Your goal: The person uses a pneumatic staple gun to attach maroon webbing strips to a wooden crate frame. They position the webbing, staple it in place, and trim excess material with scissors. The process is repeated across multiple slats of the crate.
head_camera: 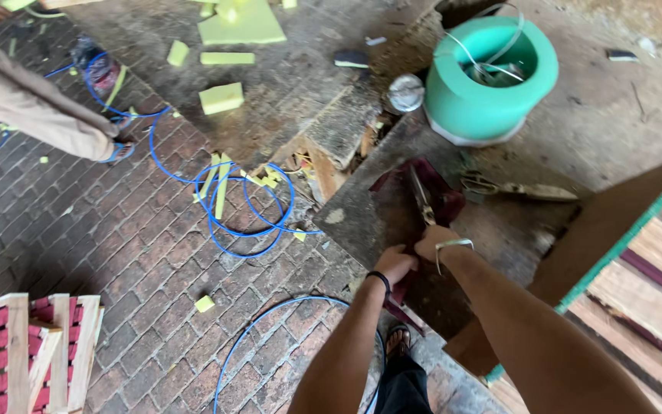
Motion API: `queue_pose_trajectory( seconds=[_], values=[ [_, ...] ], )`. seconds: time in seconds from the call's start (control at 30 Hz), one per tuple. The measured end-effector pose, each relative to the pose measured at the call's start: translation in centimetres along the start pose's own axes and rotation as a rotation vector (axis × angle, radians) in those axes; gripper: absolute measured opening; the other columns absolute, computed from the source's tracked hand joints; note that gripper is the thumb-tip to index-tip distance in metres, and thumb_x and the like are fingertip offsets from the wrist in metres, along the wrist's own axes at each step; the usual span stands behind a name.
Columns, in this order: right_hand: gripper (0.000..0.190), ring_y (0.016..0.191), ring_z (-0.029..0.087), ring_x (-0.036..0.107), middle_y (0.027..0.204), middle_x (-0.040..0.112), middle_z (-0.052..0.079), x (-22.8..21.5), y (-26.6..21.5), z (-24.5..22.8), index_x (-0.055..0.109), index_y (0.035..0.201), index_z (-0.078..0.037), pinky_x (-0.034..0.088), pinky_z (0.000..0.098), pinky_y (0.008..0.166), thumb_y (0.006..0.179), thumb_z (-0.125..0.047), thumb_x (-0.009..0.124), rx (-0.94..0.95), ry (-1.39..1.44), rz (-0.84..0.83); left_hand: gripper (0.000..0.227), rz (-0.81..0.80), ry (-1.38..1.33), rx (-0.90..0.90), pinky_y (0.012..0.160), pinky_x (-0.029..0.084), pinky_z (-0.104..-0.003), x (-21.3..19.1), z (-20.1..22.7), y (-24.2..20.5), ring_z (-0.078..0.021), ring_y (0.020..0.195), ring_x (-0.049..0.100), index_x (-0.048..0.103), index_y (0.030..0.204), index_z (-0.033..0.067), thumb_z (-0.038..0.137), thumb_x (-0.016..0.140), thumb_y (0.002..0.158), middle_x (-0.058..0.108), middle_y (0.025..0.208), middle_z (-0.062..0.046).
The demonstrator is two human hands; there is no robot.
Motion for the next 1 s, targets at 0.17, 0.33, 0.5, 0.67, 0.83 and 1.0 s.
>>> queue_pose_trajectory(
  seconds=[0.17, 0.33, 0.5, 0.67, 0.83, 1.0],
  values=[
    [0.054, 0.115, 0.043, 0.070, 0.122, 0.071, 0.028, 0.2, 0.3, 1.0, 0.060, 0.129, 0.000, 0.057, 0.0488, 0.094, 0.088, -0.034, 0.069, -0.037, 0.002, 0.130, 0.024, -0.202, -0.436, 0.104, 0.060, 0.050, -0.035, -0.9, 3.7, -4.0, -0.0199, 0.062, 0.057, 0.062, 0.101, -0.0043, -0.001, 0.053, 0.079, 0.061, 0.072, -0.009],
    [0.083, 0.111, 0.039, 0.072, 0.117, 0.072, 0.026, -0.9, -0.3, 0.9, 0.040, 0.134, 0.003, 0.058, 0.0460, 0.094, 0.074, -0.031, 0.087, 0.068, 0.114, 0.149, 0.033, -0.342, -0.703, 0.353, 0.056, 0.046, -0.030, -4.3, 8.2, -10.6, -0.0142, 0.058, 0.052, 0.063, 0.115, -0.0009, 0.005, 0.048, 0.086, 0.059, 0.068, -0.004],
    [0.074, 0.118, 0.040, 0.066, 0.128, 0.066, 0.026, -4.6, -4.3, -1.2, 0.044, 0.136, 0.001, 0.054, 0.0460, 0.098, 0.078, -0.026, 0.082, -0.052, -0.107, 0.350, 0.033, -0.131, -0.709, 0.370, 0.038, 0.040, -0.027, -9.6, 11.8, -16.0, -0.0127, 0.041, 0.050, 0.066, 0.109, 0.0004, 0.028, 0.053, 0.096, 0.061, 0.058, -0.004],
    [0.079, 0.127, 0.039, 0.059, 0.135, 0.060, 0.019, -6.8, -12.6, -10.9, 0.055, 0.137, -0.006, 0.046, 0.0463, 0.103, 0.062, -0.005, 0.081, -0.843, -0.158, 0.518, 0.019, 0.048, -0.363, 0.387, 0.040, 0.034, -0.023, -9.5, 13.5, -18.3, -0.0063, 0.046, 0.048, 0.070, 0.105, 0.0001, 0.016, 0.071, 0.094, 0.068, 0.072, -0.002],
    [0.044, 0.097, 0.024, 0.077, 0.107, 0.077, 0.010, -6.8, -19.2, -13.7, 0.069, 0.116, -0.014, 0.063, 0.0373, 0.085, 0.072, -0.011, 0.076, -0.996, 0.337, 0.283, 0.013, 0.020, -0.507, 0.728, 0.042, 0.035, -0.024, -8.1, 13.8, -19.4, -0.0064, 0.048, 0.048, 0.072, 0.101, 0.0005, 0.011, 0.074, 0.095, 0.065, 0.072, -0.003],
    [0.033, 0.084, 0.026, 0.076, 0.096, 0.078, 0.007, -12.5, -21.6, -10.2, 0.076, 0.107, -0.020, 0.060, 0.0400, 0.074, 0.074, -0.017, 0.082, -0.785, 0.159, 0.672, 0.013, 0.207, -0.774, 0.852, 0.038, 0.032, -0.024, -10.2, 13.6, -24.3, -0.0094, 0.044, 0.047, 0.064, 0.086, 0.0077, 0.016, 0.069, 0.095, 0.066, 0.065, -0.005]
  ],
)
Point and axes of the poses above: each hand's wrist, its own y-axis towards the middle knuckle, its own x-axis out of the palm, z = x × y, the point moved 3 cm from there along y, towards the middle knuckle
